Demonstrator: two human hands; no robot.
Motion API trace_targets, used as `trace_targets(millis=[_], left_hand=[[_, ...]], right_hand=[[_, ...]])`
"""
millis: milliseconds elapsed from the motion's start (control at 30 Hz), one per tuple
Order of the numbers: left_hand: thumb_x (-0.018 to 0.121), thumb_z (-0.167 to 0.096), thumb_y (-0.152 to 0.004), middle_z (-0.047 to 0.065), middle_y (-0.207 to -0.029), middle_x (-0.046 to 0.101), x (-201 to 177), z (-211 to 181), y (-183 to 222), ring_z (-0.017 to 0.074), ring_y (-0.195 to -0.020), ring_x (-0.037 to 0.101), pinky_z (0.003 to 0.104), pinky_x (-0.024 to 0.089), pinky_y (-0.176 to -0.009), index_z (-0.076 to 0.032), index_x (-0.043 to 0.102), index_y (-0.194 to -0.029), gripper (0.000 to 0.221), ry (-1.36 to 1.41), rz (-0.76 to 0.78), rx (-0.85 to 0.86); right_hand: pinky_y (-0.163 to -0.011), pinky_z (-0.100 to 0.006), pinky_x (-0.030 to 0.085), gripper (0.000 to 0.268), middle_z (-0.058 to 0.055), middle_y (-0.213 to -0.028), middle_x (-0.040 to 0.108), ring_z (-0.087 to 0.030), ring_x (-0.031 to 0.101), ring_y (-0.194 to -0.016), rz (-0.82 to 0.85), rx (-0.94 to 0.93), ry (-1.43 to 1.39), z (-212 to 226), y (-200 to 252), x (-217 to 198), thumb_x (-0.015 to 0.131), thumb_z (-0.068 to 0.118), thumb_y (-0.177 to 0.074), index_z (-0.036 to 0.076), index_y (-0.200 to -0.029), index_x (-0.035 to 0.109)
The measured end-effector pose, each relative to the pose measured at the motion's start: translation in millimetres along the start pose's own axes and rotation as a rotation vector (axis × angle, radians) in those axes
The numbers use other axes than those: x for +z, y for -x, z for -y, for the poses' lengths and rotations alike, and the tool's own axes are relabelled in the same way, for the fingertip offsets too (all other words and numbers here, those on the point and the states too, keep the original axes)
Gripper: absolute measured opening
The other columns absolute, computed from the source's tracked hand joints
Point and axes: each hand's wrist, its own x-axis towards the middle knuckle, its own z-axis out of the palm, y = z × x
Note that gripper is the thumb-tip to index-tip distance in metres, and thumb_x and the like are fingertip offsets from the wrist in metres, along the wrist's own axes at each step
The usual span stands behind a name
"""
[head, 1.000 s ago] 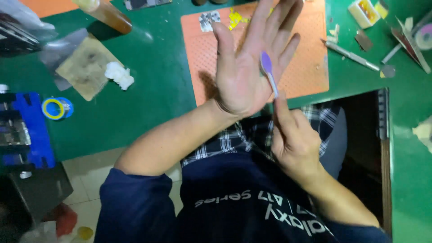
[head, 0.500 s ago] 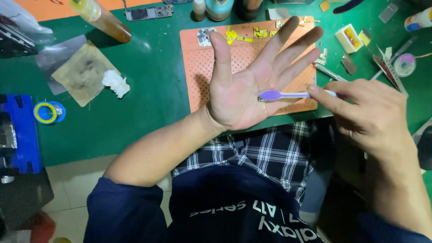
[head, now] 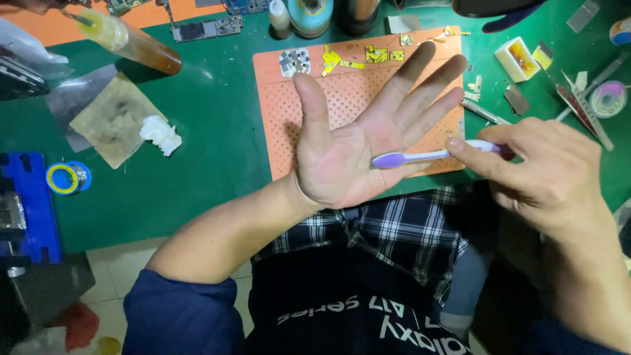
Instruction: Soldering a small integrated circuit chip on a jig and then cleaning it using a toothbrush and a cloth.
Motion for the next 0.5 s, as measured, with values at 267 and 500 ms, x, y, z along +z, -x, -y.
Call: trace_targets(millis=[267,500], left_hand=[[0.014,-0.083,-0.055,0.003,-0.150,0.000,4,-3,2,0.0188,-0.140,-0.003,0.045,0.007,-0.107,-0.018,0.001,-0.146,0.113,0.461,0.011,0.044],[0.014,-0.092,-0.055,0.002,-0.150,0.002,1,-1,2,0.0186,-0.137,0.001,0.043,0.004,-0.108,-0.023,0.001,-0.149,0.118,0.638,0.047,0.017]], right_hand=[[-0.054,-0.033,0.033,0.040,-0.008,-0.085,0.059,-0.023,0.045,-0.060,-0.051,-0.018,-0.051,11,-16,3,0.044,-0.004,-0.082,0.019,-0.110,0.061],[-0.051,-0.034,0.033,0.029,-0.009,-0.085,0.061,-0.023,0.046,-0.058,-0.117,-0.049,-0.042,17,-19,1,0.043,0.004,-0.092,0.018,-0.107,0.063]])
